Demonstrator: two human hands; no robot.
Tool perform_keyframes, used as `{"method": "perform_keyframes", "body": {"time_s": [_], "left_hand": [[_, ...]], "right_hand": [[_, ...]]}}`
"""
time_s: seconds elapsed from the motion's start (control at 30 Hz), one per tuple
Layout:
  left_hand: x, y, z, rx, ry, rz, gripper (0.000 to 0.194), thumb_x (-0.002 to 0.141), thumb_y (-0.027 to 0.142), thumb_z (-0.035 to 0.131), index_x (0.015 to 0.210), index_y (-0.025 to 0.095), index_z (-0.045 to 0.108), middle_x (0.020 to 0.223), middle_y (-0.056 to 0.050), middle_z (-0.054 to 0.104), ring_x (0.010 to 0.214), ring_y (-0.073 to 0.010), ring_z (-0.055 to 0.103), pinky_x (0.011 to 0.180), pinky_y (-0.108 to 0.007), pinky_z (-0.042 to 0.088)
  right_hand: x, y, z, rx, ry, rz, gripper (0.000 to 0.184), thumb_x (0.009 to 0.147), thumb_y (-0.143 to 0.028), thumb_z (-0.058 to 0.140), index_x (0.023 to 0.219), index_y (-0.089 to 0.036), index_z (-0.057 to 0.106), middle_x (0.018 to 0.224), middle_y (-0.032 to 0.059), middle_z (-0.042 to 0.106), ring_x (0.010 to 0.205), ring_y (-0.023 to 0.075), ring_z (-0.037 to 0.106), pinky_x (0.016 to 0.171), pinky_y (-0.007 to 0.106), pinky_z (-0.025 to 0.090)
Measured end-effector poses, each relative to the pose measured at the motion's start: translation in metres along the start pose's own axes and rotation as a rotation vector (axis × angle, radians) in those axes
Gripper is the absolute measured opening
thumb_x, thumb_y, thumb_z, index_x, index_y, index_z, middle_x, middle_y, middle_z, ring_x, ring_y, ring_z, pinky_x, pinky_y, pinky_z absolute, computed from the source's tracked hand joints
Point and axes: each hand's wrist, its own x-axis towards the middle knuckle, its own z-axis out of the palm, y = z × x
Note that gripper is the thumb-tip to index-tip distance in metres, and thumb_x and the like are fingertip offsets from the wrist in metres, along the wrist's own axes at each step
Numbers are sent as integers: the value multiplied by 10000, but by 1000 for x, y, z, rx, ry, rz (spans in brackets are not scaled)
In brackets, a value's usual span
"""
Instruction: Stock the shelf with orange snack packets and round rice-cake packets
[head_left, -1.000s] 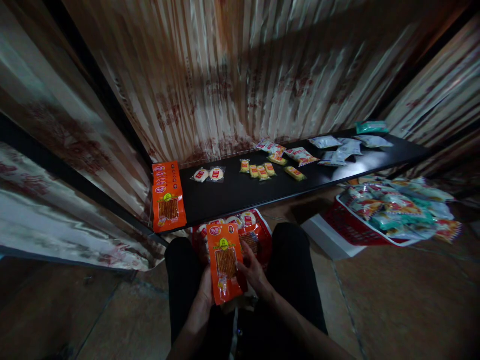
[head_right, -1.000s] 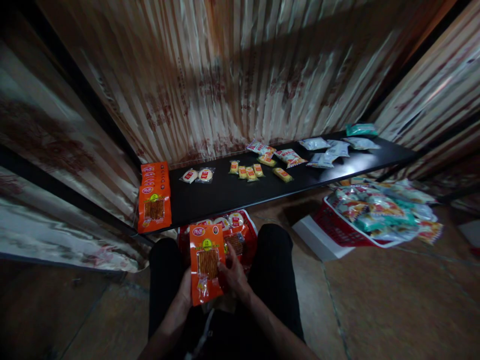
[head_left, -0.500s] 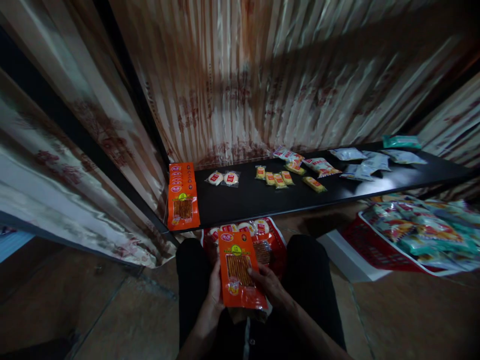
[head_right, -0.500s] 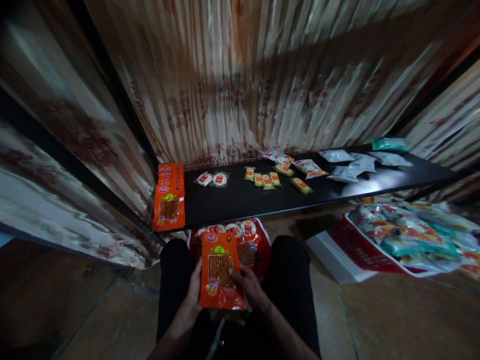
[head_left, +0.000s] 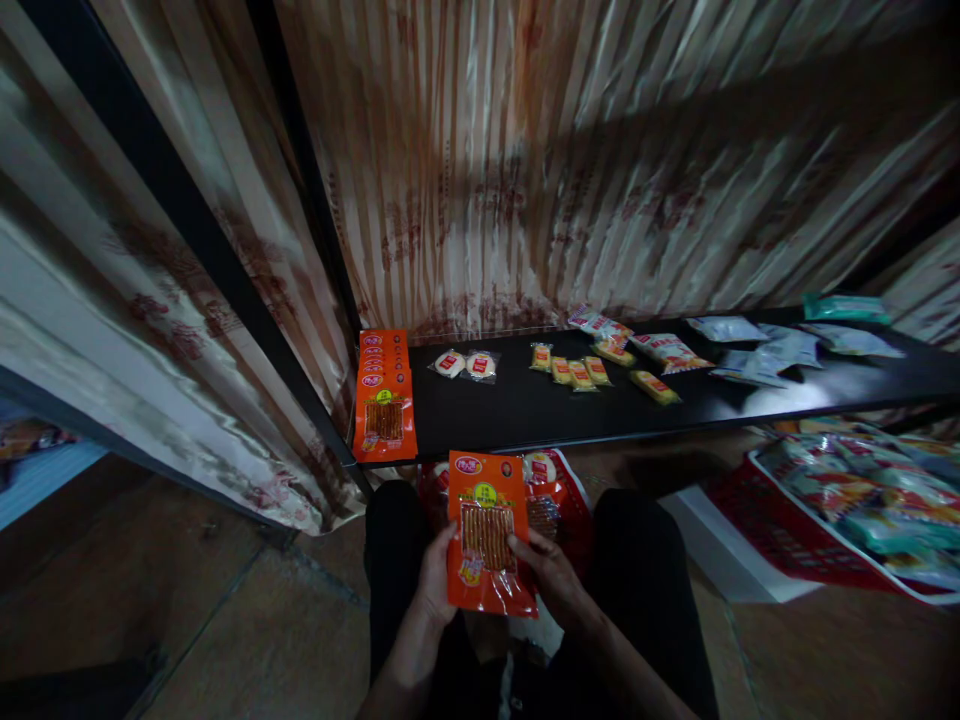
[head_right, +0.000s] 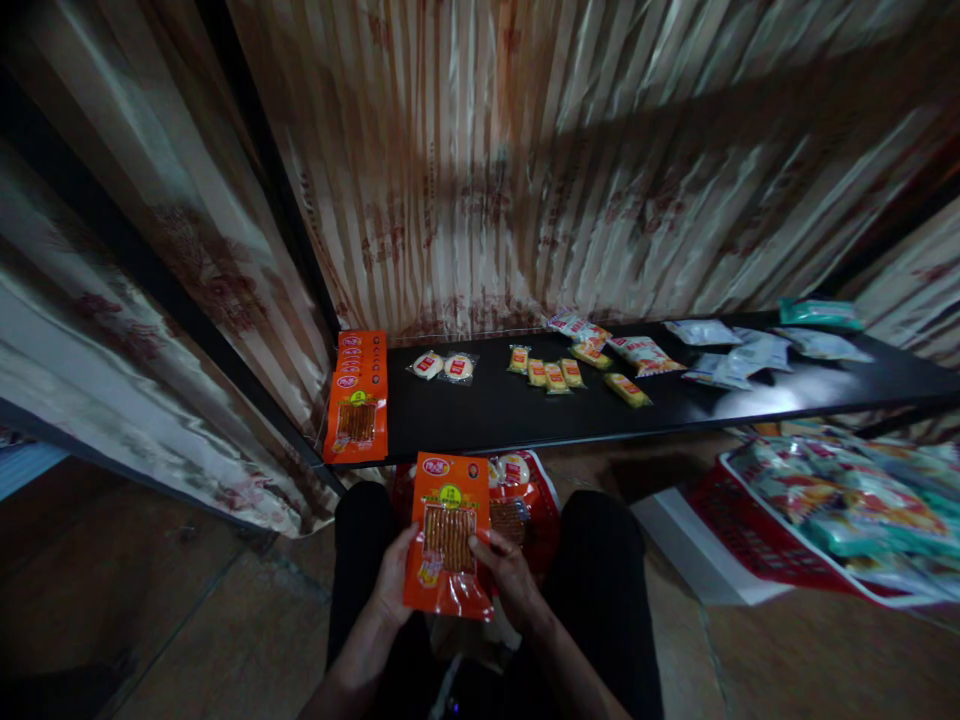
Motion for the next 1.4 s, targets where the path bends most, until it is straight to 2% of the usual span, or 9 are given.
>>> {"method": "perform_keyframes", "body": {"time_s": [0.13,0.3,0.57,0.67,0.83,1.0,1.17,1.3,1.4], "left_hand": [[-2,19,-1,134,85,143,337,617,237,758,933,170,663,886,-67,723,848,-249,672,882,-397,466],[-4,43,3,242,115,229,402,591,289,792,953,170,664,877,-73,722,838,-236,676,848,-368,485],[-4,63,10,274,153,324,388,582,337,791,921,190,670,895,-64,719,872,-241,667,842,-371,488],[-2,73,10,418,147,390,391,608,391,755,926,183,659,870,-61,718,820,-226,669,802,-358,497],[2,93,11,701,266,555,338,682,399,641,928,168,632,837,-39,704,763,-187,651,761,-332,499],[4,107,13,818,363,650,350,719,296,585,1048,180,597,1013,-50,685,963,-195,617,899,-334,442],[5,107,20,1209,630,821,576,791,250,492,1345,151,372,1385,-119,462,1285,-203,410,1067,-346,303],[8,106,26,1395,672,971,631,814,208,423,1401,56,248,1457,-187,329,1347,-212,311,1099,-362,268],[13,106,28,1503,705,1053,629,788,172,437,1395,90,290,1489,-172,267,1382,-229,227,1107,-385,260]], "right_hand": [[6,-10,12,37,22,-2,479,630,-481,749,1009,-200,666,741,46,715,690,243,669,663,381,535],[12,-18,25,77,-94,-51,458,654,-453,748,1017,-188,665,858,64,725,847,275,666,794,433,509],[24,-22,36,-25,-112,-73,403,629,-497,756,892,-195,713,831,56,725,814,267,667,826,429,486],[26,-33,46,-1,-150,-83,380,635,-498,749,872,-203,716,858,64,729,819,267,668,835,433,486],[36,-42,63,22,-129,-154,359,628,-488,755,834,-196,719,830,62,735,776,251,674,800,408,498],[56,-48,79,32,-38,-159,432,551,-517,786,814,-180,723,775,70,739,730,249,676,756,393,504],[75,-56,94,30,-37,-205,489,538,-537,776,856,-170,717,833,81,741,802,254,673,802,404,489],[84,-62,105,54,-34,-244,501,553,-529,764,878,-152,713,819,84,740,778,248,674,785,399,493],[89,-68,113,57,-23,-247,436,576,-467,760,873,-150,718,823,81,739,742,234,670,755,381,497]]}}
